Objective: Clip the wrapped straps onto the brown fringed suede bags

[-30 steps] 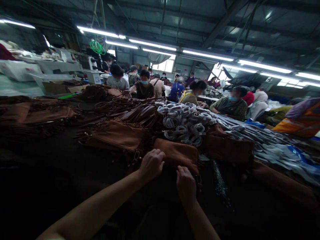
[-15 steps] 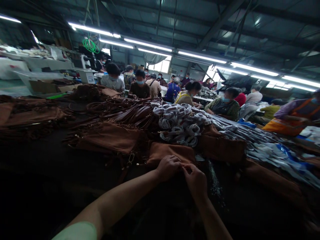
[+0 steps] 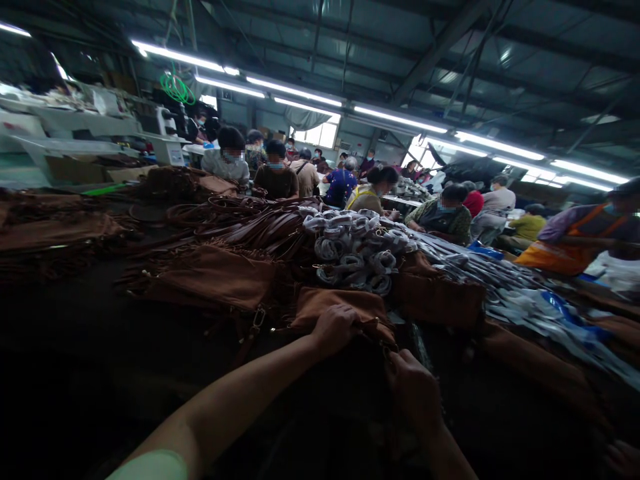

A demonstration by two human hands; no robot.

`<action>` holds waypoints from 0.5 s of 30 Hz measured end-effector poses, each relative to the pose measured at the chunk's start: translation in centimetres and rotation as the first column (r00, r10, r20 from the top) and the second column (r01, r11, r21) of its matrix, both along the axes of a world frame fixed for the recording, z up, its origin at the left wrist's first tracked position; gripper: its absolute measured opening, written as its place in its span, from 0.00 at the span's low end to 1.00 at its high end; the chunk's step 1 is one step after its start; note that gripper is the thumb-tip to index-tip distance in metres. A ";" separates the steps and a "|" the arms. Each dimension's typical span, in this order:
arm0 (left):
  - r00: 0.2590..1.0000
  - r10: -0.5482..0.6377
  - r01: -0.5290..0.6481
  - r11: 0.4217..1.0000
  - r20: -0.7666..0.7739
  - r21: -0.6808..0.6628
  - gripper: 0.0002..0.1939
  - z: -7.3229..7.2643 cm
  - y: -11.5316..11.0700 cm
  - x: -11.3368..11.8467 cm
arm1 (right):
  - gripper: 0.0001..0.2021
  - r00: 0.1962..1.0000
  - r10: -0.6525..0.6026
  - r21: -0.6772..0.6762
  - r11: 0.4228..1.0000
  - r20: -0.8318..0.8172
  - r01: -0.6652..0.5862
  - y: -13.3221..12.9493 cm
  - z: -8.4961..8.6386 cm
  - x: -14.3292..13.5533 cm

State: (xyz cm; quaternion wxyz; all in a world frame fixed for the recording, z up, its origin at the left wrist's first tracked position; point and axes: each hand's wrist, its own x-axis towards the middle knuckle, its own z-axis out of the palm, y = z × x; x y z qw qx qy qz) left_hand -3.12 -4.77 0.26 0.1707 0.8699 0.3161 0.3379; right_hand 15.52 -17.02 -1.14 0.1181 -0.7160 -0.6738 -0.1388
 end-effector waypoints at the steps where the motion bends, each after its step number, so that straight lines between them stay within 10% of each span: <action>1: 1.000 -0.008 0.008 1.000 -0.005 -0.006 0.09 0.1 0.0 0.0 | 0.11 1.000 0.007 0.003 1.000 0.016 -0.007 0.0 -0.2 0.0; 15: 0.991 -0.106 0.108 0.994 -0.086 0.015 0.08 -0.6 0.4 -0.4 | 0.12 0.987 0.090 0.113 0.988 0.130 -0.105 3.4 -2.4 -0.4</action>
